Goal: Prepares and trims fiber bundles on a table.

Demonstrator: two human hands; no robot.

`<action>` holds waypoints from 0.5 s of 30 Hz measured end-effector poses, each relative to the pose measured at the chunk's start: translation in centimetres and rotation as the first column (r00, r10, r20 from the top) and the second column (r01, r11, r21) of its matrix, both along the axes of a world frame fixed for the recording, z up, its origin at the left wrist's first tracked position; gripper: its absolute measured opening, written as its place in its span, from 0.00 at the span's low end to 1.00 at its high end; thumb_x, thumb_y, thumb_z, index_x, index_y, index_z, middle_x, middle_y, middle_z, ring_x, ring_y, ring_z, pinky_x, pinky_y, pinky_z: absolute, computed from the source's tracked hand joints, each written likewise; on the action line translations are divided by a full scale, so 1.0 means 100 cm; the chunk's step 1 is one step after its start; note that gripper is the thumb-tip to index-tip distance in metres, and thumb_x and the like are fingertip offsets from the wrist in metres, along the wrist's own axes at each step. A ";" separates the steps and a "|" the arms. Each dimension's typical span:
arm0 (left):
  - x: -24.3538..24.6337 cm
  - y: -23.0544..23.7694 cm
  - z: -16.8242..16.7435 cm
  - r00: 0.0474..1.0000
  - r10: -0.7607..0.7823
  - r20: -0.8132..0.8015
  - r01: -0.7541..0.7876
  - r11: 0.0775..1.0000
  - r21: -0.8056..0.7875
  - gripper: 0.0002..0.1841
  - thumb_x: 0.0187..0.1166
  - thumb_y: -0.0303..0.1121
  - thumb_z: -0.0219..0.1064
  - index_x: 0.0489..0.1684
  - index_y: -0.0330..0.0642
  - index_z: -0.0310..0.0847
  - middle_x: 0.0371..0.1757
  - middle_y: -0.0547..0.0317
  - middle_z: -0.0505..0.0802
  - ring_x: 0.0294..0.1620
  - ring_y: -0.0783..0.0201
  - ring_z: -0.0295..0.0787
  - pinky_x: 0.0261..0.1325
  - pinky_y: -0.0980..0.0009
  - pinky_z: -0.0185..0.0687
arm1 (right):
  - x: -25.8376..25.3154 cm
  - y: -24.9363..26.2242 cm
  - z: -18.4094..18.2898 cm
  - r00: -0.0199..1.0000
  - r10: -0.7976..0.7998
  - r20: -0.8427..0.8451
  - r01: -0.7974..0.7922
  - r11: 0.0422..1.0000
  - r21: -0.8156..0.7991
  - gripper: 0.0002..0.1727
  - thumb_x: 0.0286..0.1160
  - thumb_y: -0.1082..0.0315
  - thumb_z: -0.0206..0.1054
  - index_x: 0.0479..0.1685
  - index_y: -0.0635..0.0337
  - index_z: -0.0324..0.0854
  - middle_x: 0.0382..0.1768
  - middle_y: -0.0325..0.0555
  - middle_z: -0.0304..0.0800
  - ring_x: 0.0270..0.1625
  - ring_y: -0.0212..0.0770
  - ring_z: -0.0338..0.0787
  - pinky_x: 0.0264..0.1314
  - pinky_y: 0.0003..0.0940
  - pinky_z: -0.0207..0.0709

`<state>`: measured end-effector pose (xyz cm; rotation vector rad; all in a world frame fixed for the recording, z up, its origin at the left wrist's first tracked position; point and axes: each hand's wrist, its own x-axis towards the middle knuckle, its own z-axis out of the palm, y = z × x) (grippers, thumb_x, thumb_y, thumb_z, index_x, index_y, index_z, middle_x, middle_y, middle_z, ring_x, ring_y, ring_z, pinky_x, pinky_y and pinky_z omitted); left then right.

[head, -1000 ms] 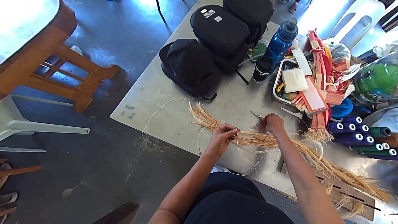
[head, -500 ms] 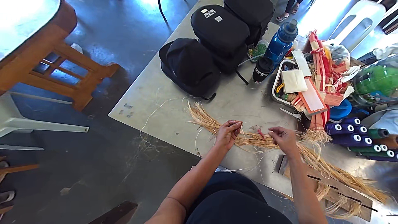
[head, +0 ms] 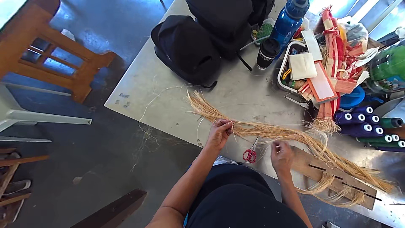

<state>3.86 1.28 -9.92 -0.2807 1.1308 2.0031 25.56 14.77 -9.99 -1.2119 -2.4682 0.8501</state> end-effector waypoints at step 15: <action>0.002 -0.019 0.013 0.987 -0.048 -0.155 0.074 0.984 0.165 0.15 0.76 0.18 0.65 0.26 0.51 0.89 0.38 0.62 0.95 0.35 0.74 0.90 0.39 0.80 0.86 | -0.008 -0.041 -0.003 0.964 0.157 0.214 -0.062 0.916 -0.395 0.14 0.73 0.69 0.68 0.50 0.73 0.85 0.38 0.61 0.92 0.43 0.59 0.93 0.49 0.61 0.83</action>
